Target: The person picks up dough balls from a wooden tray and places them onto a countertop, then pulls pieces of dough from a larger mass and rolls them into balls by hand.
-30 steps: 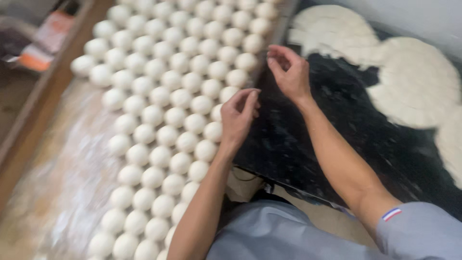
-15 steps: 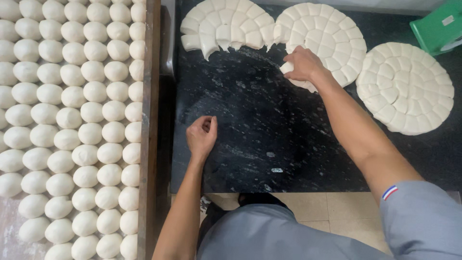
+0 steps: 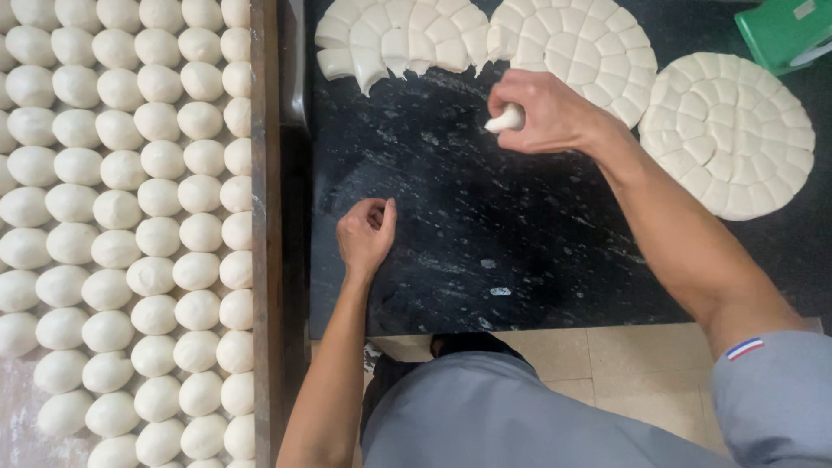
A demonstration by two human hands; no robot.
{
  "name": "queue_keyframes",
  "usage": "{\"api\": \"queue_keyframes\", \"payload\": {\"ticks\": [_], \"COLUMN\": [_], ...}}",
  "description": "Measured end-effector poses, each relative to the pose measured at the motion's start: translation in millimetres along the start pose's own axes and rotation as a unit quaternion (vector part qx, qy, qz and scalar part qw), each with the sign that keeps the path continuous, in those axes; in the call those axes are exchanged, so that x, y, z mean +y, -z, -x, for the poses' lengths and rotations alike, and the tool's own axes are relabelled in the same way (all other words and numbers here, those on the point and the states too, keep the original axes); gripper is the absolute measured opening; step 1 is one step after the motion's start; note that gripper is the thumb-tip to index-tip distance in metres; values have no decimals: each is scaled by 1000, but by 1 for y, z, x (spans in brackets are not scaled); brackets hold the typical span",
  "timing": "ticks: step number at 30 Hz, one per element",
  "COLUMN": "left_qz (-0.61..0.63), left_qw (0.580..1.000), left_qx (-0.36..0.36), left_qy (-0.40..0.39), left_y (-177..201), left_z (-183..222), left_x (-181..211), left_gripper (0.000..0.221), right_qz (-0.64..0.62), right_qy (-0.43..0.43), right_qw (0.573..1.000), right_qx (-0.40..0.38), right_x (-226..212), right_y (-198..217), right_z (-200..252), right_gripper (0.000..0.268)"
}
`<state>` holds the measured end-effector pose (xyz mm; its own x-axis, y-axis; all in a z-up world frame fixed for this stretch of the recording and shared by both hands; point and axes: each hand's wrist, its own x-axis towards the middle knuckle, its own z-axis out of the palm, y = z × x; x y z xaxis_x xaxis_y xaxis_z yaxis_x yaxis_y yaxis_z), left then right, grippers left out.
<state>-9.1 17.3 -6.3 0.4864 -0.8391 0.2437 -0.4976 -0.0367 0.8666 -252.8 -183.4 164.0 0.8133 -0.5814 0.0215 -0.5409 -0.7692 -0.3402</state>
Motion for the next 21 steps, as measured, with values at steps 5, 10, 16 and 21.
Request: {"api": "queue_keyframes", "payload": {"ticks": [5, 10, 16, 21], "left_qz": [40, 143, 100, 77], "left_qw": [999, 983, 993, 997], "left_qx": [-3, -64, -18, 12], "left_qy": [-15, 93, 52, 11], "left_y": [7, 19, 34, 43], "left_z": [0, -2, 9, 19], "left_x": [-2, -7, -29, -43], "left_gripper": [24, 23, 20, 18], "right_qz": [-141, -53, -192, -9], "right_qy": [9, 106, -91, 28], "right_qw": [989, 990, 964, 981], "right_qx": [34, 69, 161, 194], "right_x": [-40, -37, -49, -82], "right_y": [-63, -137, -199, -219], "right_z": [2, 23, -8, 32], "right_gripper": [41, 63, 22, 14]}}
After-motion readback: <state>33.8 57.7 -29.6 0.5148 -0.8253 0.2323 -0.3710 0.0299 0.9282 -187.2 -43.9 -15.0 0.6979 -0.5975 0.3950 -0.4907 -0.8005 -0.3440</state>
